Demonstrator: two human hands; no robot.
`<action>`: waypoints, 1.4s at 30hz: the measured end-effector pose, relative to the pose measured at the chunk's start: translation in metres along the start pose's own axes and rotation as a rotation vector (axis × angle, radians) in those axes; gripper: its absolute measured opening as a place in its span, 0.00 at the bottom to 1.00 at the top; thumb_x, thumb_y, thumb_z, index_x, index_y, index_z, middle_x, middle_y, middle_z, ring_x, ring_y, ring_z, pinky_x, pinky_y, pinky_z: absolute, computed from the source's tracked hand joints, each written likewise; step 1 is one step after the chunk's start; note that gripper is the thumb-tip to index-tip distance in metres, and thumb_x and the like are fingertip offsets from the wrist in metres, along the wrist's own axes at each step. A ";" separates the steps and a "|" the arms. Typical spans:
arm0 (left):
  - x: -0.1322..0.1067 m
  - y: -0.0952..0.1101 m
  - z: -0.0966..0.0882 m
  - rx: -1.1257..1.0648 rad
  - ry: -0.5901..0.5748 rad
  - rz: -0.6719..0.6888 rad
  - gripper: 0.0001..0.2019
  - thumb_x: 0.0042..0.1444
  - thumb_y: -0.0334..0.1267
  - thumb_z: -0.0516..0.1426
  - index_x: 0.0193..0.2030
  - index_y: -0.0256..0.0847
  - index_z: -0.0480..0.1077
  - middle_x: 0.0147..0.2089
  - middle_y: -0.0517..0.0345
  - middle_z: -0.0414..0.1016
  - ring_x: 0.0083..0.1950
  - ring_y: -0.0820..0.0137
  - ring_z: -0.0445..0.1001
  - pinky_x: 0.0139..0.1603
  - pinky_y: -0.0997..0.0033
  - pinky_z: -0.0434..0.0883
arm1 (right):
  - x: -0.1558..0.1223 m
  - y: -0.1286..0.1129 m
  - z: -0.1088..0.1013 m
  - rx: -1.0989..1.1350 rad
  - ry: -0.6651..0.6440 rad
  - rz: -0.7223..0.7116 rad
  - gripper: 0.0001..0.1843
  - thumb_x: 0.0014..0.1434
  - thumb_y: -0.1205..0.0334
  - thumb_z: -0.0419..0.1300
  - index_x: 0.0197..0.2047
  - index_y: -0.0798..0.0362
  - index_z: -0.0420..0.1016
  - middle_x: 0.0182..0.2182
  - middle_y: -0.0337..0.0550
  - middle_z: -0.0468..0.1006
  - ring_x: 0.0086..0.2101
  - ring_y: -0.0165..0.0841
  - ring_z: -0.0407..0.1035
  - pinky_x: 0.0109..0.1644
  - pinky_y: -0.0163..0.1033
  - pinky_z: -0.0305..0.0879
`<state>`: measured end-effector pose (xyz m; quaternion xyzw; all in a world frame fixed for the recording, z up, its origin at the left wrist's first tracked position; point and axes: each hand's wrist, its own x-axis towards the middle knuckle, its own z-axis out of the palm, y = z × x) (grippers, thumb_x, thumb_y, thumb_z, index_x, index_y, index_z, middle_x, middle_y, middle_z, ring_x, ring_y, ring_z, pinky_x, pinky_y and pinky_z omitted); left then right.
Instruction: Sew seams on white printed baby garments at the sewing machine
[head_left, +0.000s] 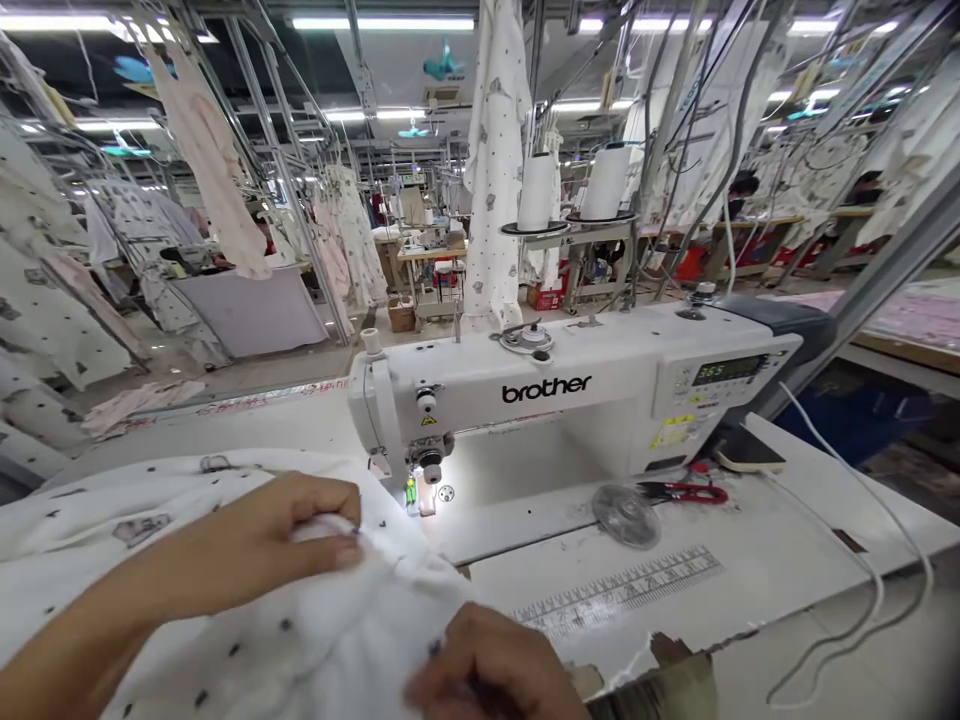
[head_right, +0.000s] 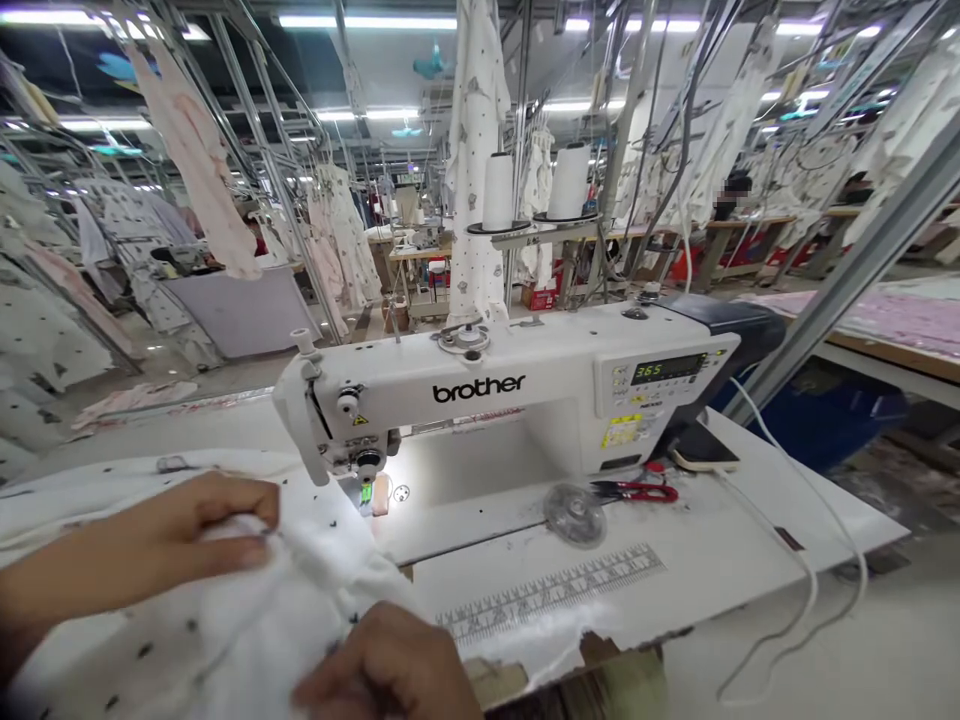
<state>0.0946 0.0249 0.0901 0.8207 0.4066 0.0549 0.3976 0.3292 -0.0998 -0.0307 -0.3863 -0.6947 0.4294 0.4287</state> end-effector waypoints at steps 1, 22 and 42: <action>0.012 -0.002 0.008 0.088 0.027 0.004 0.08 0.55 0.45 0.59 0.31 0.43 0.72 0.31 0.64 0.73 0.35 0.67 0.71 0.36 0.76 0.64 | 0.002 0.005 0.000 -0.046 0.042 0.003 0.08 0.63 0.60 0.58 0.41 0.49 0.79 0.33 0.41 0.75 0.34 0.33 0.72 0.39 0.33 0.66; 0.051 -0.045 0.066 0.232 0.049 0.009 0.01 0.55 0.35 0.56 0.36 0.44 0.67 0.40 0.59 0.72 0.45 0.62 0.69 0.46 0.65 0.64 | 0.013 0.021 -0.004 -0.415 0.102 0.273 0.20 0.52 0.72 0.60 0.47 0.49 0.65 0.44 0.42 0.70 0.40 0.36 0.69 0.43 0.37 0.66; 0.011 -0.046 0.047 -0.037 -0.001 0.129 0.09 0.61 0.42 0.56 0.48 0.50 0.67 0.48 0.64 0.70 0.49 0.66 0.67 0.51 0.72 0.63 | 0.061 0.007 0.015 0.048 0.260 0.242 0.08 0.47 0.67 0.68 0.27 0.54 0.72 0.25 0.34 0.69 0.28 0.29 0.62 0.33 0.31 0.56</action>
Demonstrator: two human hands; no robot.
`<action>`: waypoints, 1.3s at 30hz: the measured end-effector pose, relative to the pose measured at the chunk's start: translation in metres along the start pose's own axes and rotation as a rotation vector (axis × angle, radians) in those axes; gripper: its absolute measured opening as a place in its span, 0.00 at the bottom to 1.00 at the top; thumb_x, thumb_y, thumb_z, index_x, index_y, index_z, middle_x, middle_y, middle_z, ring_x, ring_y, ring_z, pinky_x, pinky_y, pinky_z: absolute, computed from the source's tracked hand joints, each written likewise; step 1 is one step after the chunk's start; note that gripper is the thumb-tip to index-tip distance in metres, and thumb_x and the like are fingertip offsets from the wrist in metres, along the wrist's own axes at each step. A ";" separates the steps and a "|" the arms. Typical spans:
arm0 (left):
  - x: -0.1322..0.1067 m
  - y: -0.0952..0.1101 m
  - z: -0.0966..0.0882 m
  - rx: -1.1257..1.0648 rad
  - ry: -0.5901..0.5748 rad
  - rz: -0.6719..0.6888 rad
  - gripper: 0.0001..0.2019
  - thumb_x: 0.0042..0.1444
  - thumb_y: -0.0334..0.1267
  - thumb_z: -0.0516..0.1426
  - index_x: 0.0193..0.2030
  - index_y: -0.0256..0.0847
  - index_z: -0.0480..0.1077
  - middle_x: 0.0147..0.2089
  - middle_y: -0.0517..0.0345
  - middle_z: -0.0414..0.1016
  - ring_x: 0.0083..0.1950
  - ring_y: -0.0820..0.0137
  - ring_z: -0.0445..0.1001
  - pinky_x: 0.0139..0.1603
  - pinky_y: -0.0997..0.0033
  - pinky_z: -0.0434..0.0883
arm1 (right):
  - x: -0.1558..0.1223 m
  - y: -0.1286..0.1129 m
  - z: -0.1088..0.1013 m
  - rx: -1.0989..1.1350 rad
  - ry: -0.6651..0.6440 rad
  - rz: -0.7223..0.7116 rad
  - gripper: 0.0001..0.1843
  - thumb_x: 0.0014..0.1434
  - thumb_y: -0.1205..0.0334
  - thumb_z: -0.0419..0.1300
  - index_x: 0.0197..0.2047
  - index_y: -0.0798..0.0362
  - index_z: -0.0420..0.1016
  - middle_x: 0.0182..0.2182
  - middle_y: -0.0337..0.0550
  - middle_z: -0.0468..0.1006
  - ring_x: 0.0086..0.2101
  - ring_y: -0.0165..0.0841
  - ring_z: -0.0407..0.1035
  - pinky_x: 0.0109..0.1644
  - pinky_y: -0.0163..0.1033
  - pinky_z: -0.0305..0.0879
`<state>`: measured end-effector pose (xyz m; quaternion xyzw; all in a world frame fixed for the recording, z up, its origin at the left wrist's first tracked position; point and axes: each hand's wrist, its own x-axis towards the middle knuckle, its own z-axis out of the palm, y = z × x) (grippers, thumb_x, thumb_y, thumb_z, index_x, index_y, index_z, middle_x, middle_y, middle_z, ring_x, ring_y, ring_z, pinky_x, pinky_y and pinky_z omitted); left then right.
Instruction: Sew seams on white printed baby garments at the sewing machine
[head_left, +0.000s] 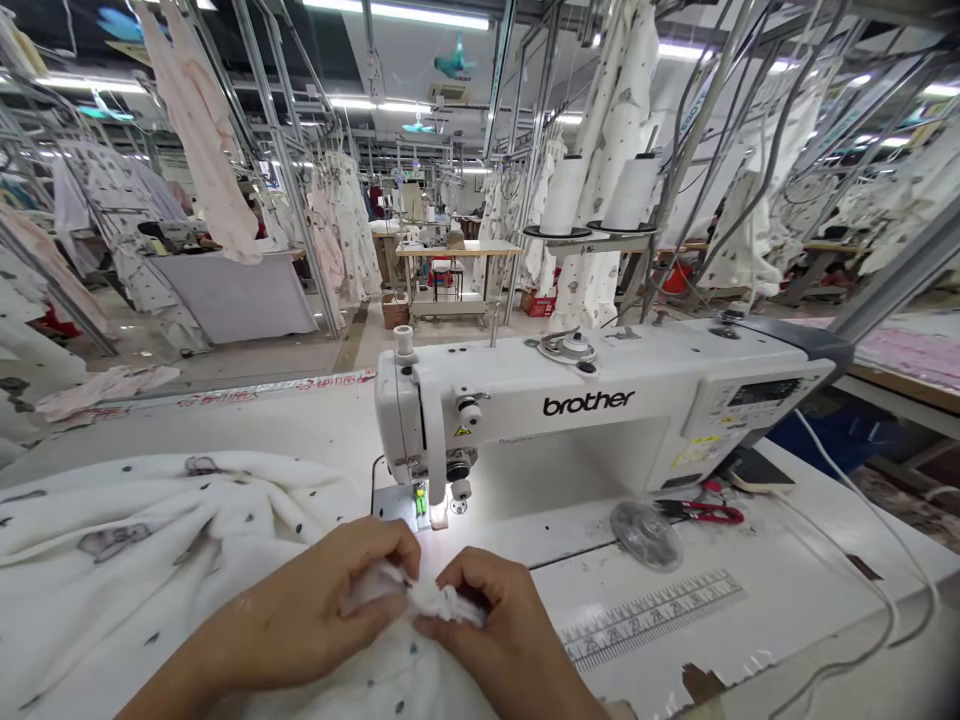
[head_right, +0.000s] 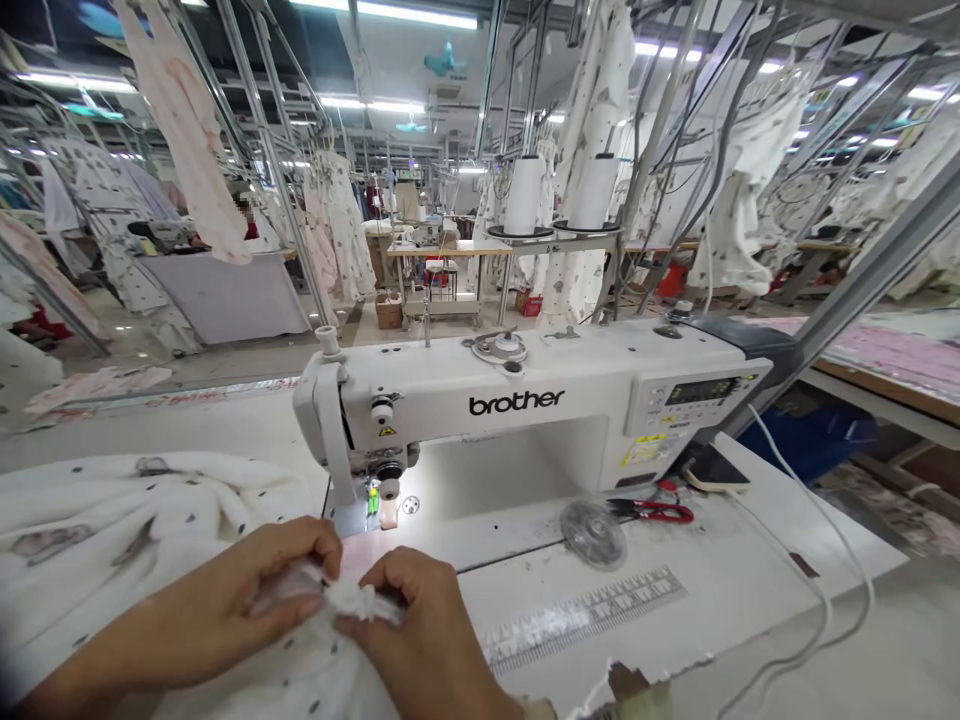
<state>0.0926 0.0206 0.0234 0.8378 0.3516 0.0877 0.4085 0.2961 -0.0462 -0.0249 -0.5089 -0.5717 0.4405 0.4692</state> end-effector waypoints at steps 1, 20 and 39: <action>0.002 0.000 0.003 -0.009 0.017 -0.008 0.14 0.57 0.44 0.61 0.49 0.51 0.67 0.49 0.64 0.71 0.50 0.65 0.67 0.52 0.72 0.63 | 0.000 0.000 0.000 -0.002 0.008 0.007 0.08 0.47 0.67 0.68 0.27 0.54 0.72 0.24 0.33 0.68 0.28 0.29 0.61 0.32 0.31 0.56; 0.022 -0.001 0.019 -0.174 0.070 0.090 0.05 0.58 0.38 0.61 0.32 0.41 0.75 0.34 0.64 0.74 0.36 0.72 0.71 0.38 0.75 0.62 | -0.008 0.009 -0.009 0.147 -0.042 0.091 0.07 0.54 0.60 0.63 0.31 0.54 0.70 0.27 0.36 0.67 0.32 0.32 0.62 0.36 0.33 0.57; 0.019 -0.009 0.024 -0.219 0.043 -0.152 0.13 0.44 0.44 0.68 0.37 0.43 0.77 0.43 0.59 0.75 0.50 0.61 0.69 0.54 0.69 0.64 | 0.009 -0.015 -0.056 -0.468 -0.313 -0.378 0.06 0.64 0.64 0.60 0.44 0.53 0.73 0.36 0.41 0.76 0.36 0.31 0.70 0.38 0.33 0.64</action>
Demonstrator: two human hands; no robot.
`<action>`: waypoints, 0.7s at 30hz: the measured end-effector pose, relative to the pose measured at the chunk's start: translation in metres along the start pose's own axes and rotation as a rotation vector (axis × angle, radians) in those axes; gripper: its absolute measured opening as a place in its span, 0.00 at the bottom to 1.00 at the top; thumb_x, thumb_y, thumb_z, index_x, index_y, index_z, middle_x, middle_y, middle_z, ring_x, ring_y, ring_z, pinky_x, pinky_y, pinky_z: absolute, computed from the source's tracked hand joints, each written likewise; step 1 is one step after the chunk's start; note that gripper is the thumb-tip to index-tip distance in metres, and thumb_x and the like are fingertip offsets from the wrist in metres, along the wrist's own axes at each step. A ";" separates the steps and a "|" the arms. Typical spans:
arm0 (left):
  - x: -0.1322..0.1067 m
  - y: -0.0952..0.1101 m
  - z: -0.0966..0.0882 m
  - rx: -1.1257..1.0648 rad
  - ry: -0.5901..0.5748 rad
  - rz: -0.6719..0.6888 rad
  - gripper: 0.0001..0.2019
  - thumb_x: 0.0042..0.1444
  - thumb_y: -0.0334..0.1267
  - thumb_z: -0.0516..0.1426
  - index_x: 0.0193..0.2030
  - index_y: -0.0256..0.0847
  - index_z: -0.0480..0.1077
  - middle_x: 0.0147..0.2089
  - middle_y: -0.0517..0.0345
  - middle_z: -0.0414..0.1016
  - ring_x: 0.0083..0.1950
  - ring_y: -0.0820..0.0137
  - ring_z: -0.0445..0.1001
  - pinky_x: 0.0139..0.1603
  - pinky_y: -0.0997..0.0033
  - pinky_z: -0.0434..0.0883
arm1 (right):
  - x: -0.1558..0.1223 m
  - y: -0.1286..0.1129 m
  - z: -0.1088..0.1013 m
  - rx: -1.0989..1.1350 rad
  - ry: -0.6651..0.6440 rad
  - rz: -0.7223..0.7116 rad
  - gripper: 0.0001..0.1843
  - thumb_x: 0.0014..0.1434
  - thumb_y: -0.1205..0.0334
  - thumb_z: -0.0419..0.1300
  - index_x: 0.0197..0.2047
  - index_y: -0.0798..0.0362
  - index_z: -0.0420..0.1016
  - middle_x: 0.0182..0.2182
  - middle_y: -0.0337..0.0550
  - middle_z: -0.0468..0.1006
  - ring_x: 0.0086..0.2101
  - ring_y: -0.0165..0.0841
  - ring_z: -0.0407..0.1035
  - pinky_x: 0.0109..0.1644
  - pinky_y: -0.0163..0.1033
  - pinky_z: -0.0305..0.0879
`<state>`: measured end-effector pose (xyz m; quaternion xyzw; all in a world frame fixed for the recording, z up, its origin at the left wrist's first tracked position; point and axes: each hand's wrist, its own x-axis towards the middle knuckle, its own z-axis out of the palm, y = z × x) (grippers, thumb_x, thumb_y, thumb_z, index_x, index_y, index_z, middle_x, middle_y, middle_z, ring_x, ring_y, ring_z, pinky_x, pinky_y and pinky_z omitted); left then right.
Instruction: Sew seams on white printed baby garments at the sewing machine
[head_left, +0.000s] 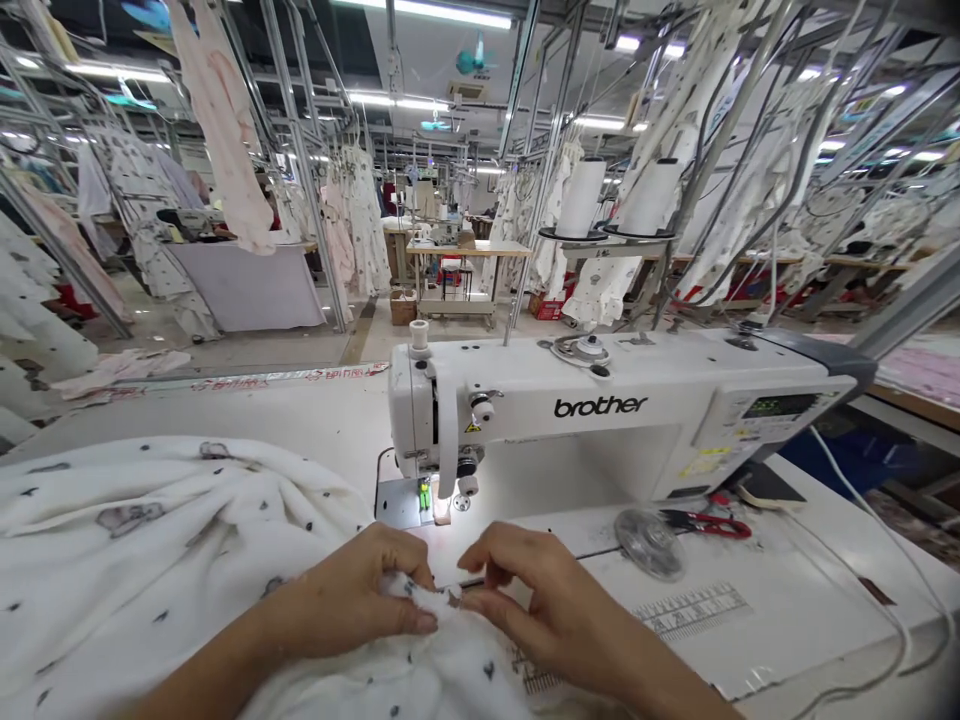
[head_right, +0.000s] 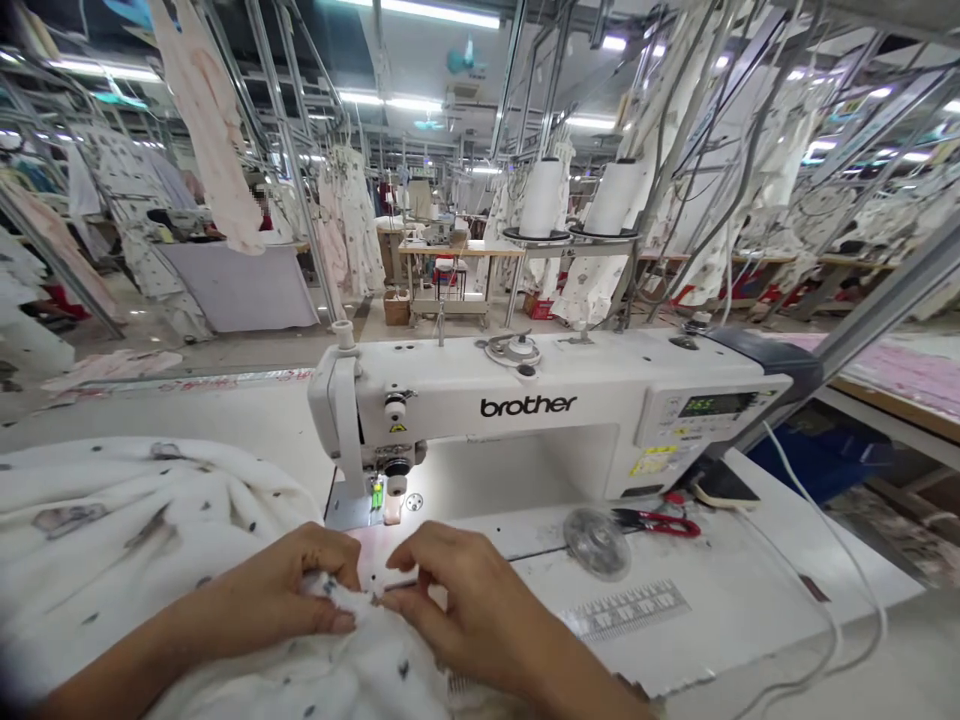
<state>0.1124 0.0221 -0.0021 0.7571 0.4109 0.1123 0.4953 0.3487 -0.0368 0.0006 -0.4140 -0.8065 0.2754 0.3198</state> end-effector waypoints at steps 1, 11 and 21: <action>0.001 0.000 -0.001 -0.026 -0.005 -0.017 0.14 0.43 0.44 0.68 0.37 0.43 0.77 0.43 0.59 0.74 0.51 0.61 0.69 0.54 0.69 0.64 | 0.007 0.003 -0.006 -0.161 0.029 -0.185 0.09 0.65 0.65 0.59 0.49 0.54 0.72 0.41 0.44 0.76 0.39 0.33 0.70 0.41 0.35 0.66; 0.021 -0.018 -0.004 -0.303 -0.136 0.002 0.16 0.42 0.46 0.69 0.31 0.37 0.74 0.30 0.62 0.68 0.35 0.69 0.64 0.37 0.74 0.64 | 0.054 0.041 0.014 -0.675 0.118 -1.422 0.09 0.57 0.65 0.62 0.38 0.60 0.82 0.40 0.52 0.78 0.31 0.31 0.69 0.30 0.33 0.66; 0.024 0.006 -0.027 0.100 -0.182 -0.024 0.09 0.54 0.43 0.57 0.36 0.41 0.72 0.36 0.61 0.73 0.40 0.65 0.70 0.41 0.72 0.65 | 0.040 0.052 0.014 -0.614 0.032 -1.211 0.17 0.66 0.66 0.51 0.39 0.62 0.81 0.39 0.51 0.79 0.33 0.33 0.69 0.33 0.35 0.69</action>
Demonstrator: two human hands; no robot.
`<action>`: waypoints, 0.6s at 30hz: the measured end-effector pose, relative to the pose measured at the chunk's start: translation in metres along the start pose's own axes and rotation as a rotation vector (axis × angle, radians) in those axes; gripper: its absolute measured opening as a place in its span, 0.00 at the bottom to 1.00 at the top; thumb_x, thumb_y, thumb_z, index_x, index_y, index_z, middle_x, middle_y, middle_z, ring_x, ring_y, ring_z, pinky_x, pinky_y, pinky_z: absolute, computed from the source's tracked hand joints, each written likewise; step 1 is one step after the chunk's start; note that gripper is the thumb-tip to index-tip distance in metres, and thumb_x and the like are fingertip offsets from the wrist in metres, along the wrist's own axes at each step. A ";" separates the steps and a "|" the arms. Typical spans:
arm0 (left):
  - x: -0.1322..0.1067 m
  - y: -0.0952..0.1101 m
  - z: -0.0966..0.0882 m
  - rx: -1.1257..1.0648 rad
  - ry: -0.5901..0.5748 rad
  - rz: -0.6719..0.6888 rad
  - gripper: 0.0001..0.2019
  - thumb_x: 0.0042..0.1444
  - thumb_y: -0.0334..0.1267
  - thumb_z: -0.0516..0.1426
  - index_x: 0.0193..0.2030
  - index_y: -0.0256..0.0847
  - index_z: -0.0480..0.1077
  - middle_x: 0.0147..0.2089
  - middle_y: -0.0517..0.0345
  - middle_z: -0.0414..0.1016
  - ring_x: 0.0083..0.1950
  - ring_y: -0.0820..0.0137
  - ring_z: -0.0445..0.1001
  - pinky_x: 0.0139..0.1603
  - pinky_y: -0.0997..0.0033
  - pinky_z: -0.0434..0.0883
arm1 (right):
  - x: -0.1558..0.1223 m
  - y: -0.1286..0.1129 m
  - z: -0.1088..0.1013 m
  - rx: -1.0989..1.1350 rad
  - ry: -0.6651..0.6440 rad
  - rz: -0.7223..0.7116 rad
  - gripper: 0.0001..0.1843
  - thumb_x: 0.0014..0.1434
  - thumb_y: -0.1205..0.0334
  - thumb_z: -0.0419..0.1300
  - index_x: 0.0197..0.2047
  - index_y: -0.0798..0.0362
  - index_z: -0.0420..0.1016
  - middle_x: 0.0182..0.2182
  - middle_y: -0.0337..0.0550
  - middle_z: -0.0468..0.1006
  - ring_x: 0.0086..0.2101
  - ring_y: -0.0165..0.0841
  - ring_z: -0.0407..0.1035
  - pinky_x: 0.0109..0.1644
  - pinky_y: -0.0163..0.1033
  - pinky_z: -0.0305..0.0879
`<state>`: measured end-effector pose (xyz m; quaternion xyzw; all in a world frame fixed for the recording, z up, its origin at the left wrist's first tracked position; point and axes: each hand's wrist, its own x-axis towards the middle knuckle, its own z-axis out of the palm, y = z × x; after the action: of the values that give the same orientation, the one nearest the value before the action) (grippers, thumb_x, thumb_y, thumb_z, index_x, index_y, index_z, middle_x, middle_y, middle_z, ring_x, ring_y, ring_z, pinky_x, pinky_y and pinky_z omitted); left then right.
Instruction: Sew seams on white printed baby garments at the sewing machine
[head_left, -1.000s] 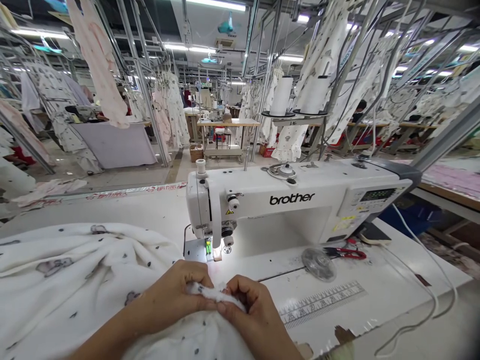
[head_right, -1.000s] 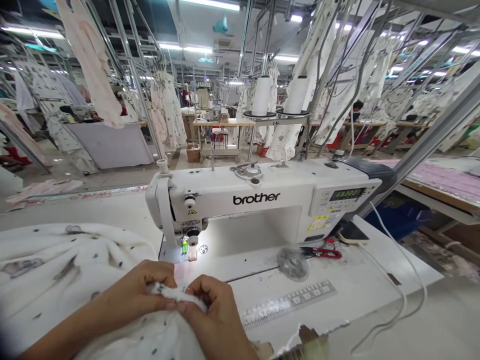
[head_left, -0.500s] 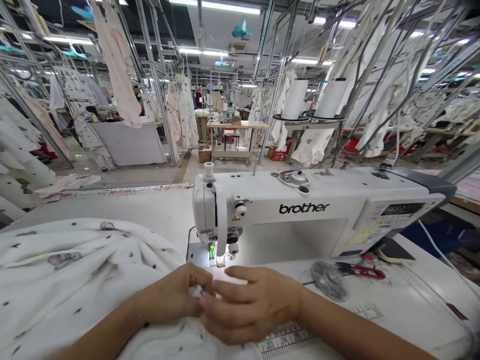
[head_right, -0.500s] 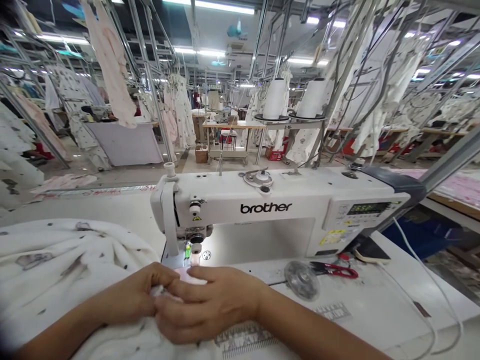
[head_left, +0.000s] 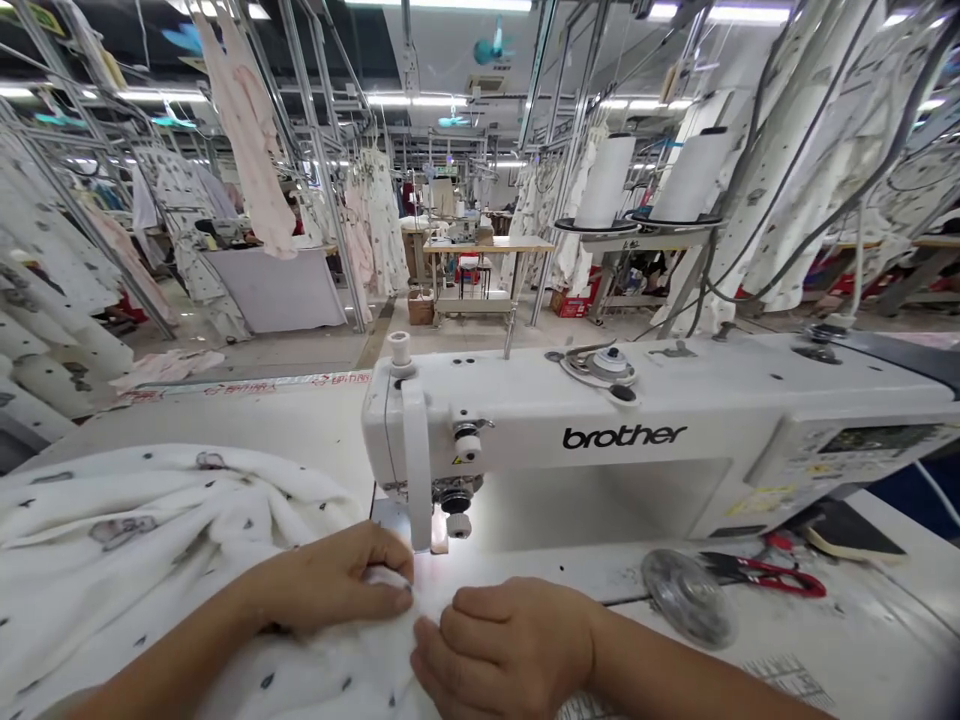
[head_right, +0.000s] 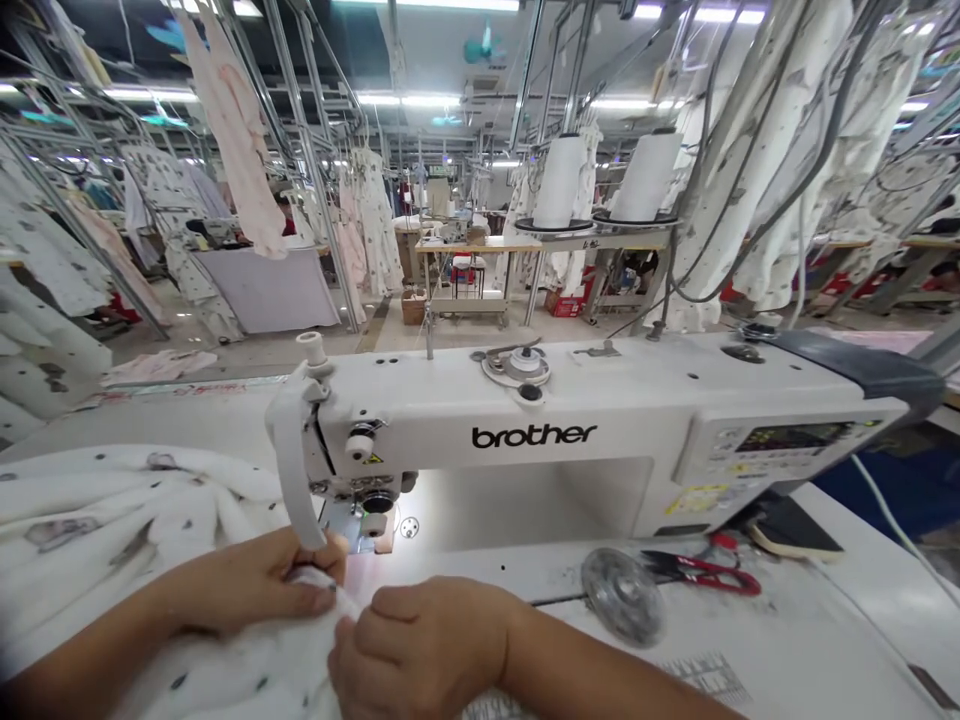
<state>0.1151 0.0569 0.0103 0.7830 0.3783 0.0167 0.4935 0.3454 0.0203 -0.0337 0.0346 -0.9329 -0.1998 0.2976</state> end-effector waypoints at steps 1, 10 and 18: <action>0.000 0.005 -0.003 0.096 0.038 -0.021 0.08 0.55 0.42 0.56 0.35 0.41 0.71 0.35 0.61 0.73 0.40 0.65 0.71 0.40 0.72 0.65 | -0.001 0.000 0.001 -0.005 -0.001 0.010 0.17 0.66 0.67 0.50 0.39 0.62 0.81 0.39 0.52 0.79 0.33 0.34 0.69 0.33 0.35 0.68; 0.007 0.018 0.006 0.466 0.255 -0.085 0.05 0.54 0.33 0.51 0.32 0.41 0.68 0.35 0.57 0.74 0.39 0.63 0.72 0.42 0.67 0.64 | -0.005 0.003 0.007 0.126 -0.161 0.153 0.11 0.66 0.73 0.54 0.34 0.60 0.76 0.36 0.46 0.76 0.38 0.35 0.68 0.47 0.41 0.65; 0.003 0.000 0.028 0.662 0.434 -0.183 0.07 0.59 0.32 0.48 0.32 0.41 0.66 0.36 0.55 0.72 0.42 0.58 0.69 0.52 0.49 0.60 | -0.009 0.000 0.009 0.329 -0.317 0.422 0.08 0.68 0.70 0.55 0.36 0.54 0.71 0.38 0.38 0.76 0.41 0.30 0.68 0.47 0.35 0.63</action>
<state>0.1283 0.0375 -0.0052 0.8411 0.5265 0.0147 0.1228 0.3479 0.0255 -0.0449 -0.1437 -0.9741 0.0171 0.1737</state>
